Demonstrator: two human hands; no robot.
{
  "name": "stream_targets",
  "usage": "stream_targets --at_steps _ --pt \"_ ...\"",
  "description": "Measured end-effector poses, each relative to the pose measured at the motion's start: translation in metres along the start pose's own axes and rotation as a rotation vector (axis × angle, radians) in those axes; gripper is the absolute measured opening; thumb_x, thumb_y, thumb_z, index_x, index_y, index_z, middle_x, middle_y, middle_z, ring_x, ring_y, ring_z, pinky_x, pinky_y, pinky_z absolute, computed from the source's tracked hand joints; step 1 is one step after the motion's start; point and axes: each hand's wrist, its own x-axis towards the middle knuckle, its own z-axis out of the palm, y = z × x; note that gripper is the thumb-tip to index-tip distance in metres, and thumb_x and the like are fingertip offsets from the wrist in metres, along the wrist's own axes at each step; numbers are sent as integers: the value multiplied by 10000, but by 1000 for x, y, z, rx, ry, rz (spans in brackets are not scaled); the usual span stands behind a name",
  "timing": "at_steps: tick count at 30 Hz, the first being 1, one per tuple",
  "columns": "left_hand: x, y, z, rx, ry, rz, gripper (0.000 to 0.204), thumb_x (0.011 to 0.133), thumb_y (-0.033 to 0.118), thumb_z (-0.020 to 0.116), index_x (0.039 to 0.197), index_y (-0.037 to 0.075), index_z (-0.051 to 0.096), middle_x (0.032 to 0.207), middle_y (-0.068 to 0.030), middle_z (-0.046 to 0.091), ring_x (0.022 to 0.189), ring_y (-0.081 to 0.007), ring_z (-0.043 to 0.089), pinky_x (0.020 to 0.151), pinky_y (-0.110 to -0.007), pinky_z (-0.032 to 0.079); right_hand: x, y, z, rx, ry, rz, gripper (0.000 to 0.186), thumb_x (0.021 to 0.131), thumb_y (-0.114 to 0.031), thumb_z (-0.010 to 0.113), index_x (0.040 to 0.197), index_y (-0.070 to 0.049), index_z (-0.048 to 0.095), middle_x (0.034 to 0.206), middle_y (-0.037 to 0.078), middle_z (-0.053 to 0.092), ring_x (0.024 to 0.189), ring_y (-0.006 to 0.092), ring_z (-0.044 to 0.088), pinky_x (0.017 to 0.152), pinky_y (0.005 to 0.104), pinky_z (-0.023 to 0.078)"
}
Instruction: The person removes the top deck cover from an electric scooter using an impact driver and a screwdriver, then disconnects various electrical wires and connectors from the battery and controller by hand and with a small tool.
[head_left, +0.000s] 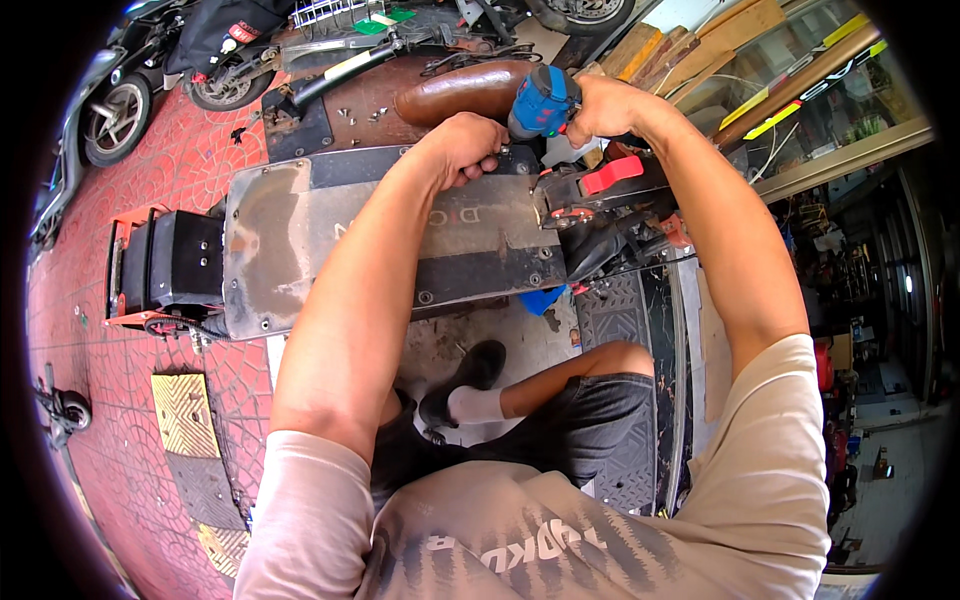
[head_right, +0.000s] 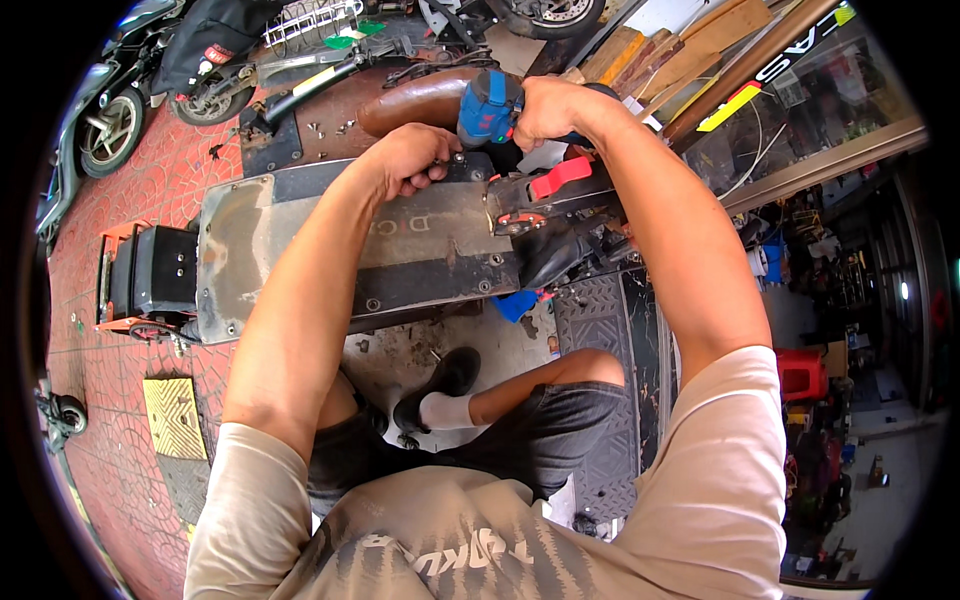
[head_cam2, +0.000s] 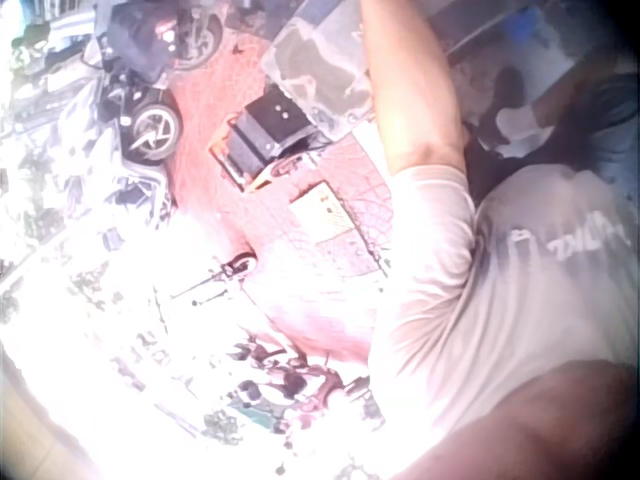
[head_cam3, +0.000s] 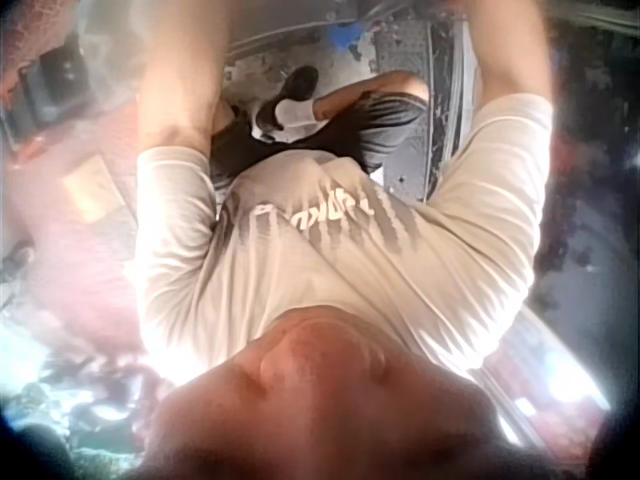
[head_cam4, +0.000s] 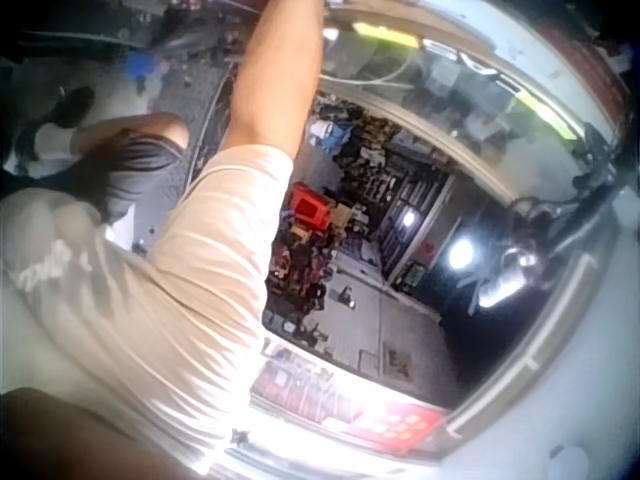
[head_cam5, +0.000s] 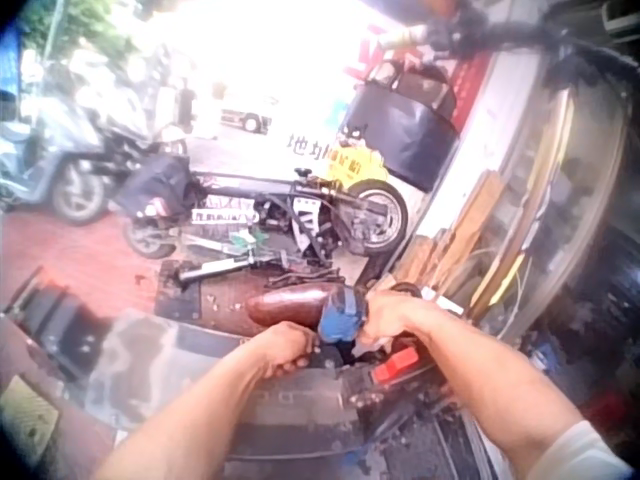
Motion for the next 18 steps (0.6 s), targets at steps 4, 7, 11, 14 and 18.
stream_targets --at_steps 4,7,11,14,18 --pt "0 -1 1 -3 19 -7 350 908 124 491 1206 140 672 672 13 498 472 -84 352 415 -267 234 -3 2 2 51 -37 -20 357 604 -93 831 924 22 722 870 121 748 816 237 697 776 368 551" --pt "-1 -1 -1 -8 38 3 341 906 125 494 1197 140 672 662 13 493 468 -82 350 408 -269 236 -10 -3 3 77 10 -26 354 616 -92 851 928 22 729 874 122 751 818 225 698 795 361 550" --pt "-1 0 2 -24 28 13 345 903 126 498 1200 141 672 654 12 493 458 -80 351 404 -271 239 -1 12 5 156 -38 -50 346 631 -78 868 934 24 736 882 119 756 826 223 705 803 354 552" --pt "-1 -1 1 -21 32 19 349 901 123 499 1204 138 671 655 10 497 454 -79 354 403 -271 240 2 11 4 200 -66 -31 337 639 -68 869 937 23 739 887 116 759 828 224 706 800 351 553" --pt "-2 0 2 -18 33 12 355 896 120 502 1208 135 669 656 9 499 455 -80 358 402 -271 241 8 12 7 205 -44 3 242 635 -78 857 834 19 757 800 108 751 757 227 712 726 372 560"
